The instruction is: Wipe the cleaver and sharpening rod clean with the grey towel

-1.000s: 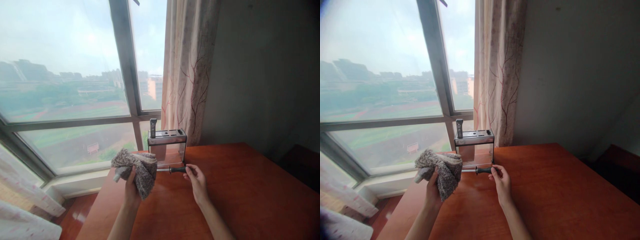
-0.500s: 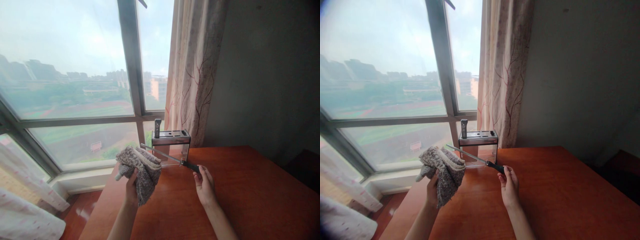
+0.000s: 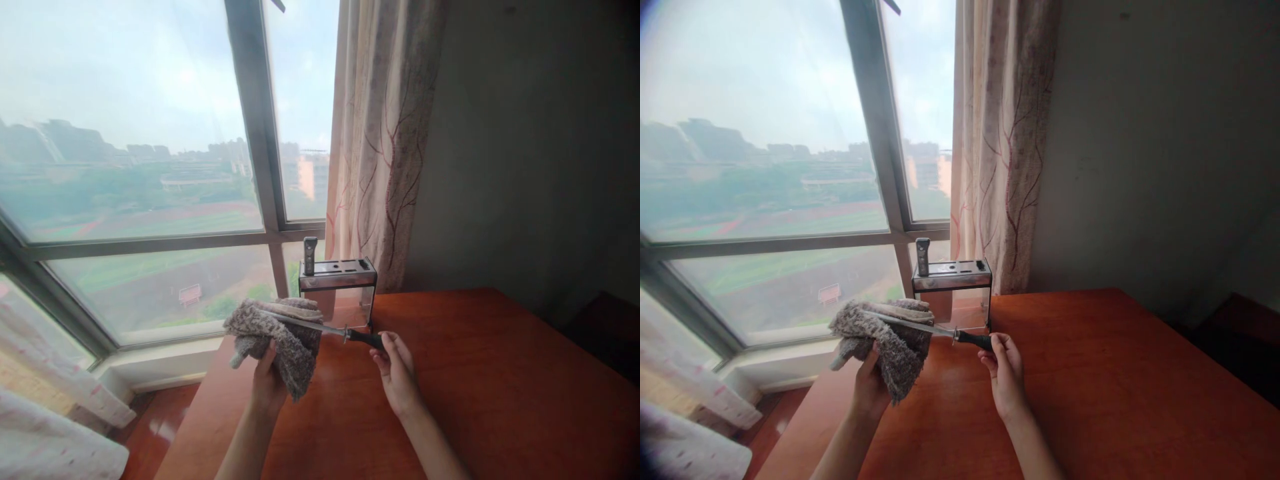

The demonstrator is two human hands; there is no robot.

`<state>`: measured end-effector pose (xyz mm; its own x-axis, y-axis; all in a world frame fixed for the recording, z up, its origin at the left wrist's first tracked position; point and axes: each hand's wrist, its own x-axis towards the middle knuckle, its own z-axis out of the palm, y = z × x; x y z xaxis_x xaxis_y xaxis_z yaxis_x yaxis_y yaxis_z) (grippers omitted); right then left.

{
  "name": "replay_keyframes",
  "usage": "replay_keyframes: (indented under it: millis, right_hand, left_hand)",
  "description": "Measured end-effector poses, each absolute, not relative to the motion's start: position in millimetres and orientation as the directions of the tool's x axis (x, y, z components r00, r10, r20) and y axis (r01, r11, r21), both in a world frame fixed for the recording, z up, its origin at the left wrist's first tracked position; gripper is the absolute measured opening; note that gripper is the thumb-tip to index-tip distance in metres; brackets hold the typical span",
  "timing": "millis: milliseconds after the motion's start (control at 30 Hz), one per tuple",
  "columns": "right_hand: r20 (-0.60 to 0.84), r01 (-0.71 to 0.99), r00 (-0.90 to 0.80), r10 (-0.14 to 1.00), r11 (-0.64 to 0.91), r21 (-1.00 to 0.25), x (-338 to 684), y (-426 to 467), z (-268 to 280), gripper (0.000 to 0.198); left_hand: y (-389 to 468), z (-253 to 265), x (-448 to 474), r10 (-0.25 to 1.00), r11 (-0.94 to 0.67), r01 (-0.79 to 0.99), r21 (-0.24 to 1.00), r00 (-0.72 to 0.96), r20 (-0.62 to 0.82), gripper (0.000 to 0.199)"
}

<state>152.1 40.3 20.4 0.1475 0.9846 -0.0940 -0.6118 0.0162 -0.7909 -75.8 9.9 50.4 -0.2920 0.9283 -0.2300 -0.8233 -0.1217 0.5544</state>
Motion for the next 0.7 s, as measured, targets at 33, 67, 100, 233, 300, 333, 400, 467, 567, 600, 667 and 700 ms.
replay_keyframes:
  millis: [33,67,100,233,300,333,400,467,567,600,667,700]
  right_hand:
    - [-0.084,-0.605,0.131,0.988,0.013,-0.796,150,39,21,0.031]
    - [-0.074,-0.597,0.115,0.991,0.009,-0.802,148,38,21,0.031]
    - [-0.066,-0.588,0.1,0.993,0.006,-0.809,147,37,22,0.031]
    - [0.005,-0.513,0.038,0.999,0.024,-0.858,149,37,24,0.031]
    - [0.06,-0.44,0.004,0.998,0.056,-0.896,151,38,24,0.034]
    - [0.087,-0.4,-0.012,0.996,0.075,-0.914,151,38,23,0.037]
    - [0.129,-0.316,-0.053,0.99,0.106,-0.943,151,38,21,0.041]
    - [0.155,-0.226,-0.113,0.981,0.127,-0.966,149,38,17,0.042]
    - [0.184,-0.113,-0.191,0.964,0.164,-0.98,145,37,10,0.04]
    - [0.207,-0.082,-0.203,0.957,0.194,-0.978,143,37,8,0.038]
    - [0.281,-0.02,-0.217,0.935,0.283,-0.959,142,36,8,0.033]
    - [0.325,0.009,-0.227,0.918,0.335,-0.942,142,36,9,0.03]
  left_hand:
    - [11,51,-75,0.923,-0.133,-0.807,0.576,-0.312,-0.225,0.037]
    - [12,52,-74,0.919,-0.14,-0.79,0.598,-0.328,-0.218,0.041]
    - [13,53,-73,0.916,-0.143,-0.773,0.618,-0.339,-0.212,0.043]
    - [14,55,-73,0.904,-0.171,-0.712,0.681,-0.388,-0.178,0.05]
    - [14,56,-73,0.892,-0.194,-0.686,0.701,-0.421,-0.165,0.052]
    - [13,56,-71,0.888,-0.197,-0.675,0.711,-0.43,-0.162,0.053]
    - [11,57,-66,0.891,-0.183,-0.658,0.731,-0.424,-0.159,0.052]
    - [9,58,-58,0.906,-0.145,-0.641,0.754,-0.392,-0.159,0.049]
    - [6,60,-46,0.921,-0.096,-0.617,0.781,-0.353,-0.166,0.047]
    - [5,60,-44,0.919,-0.097,-0.606,0.79,-0.359,-0.163,0.047]
    - [6,61,-41,0.908,-0.126,-0.57,0.812,-0.395,-0.137,0.045]
    - [6,60,-41,0.902,-0.143,-0.549,0.823,-0.415,-0.121,0.043]
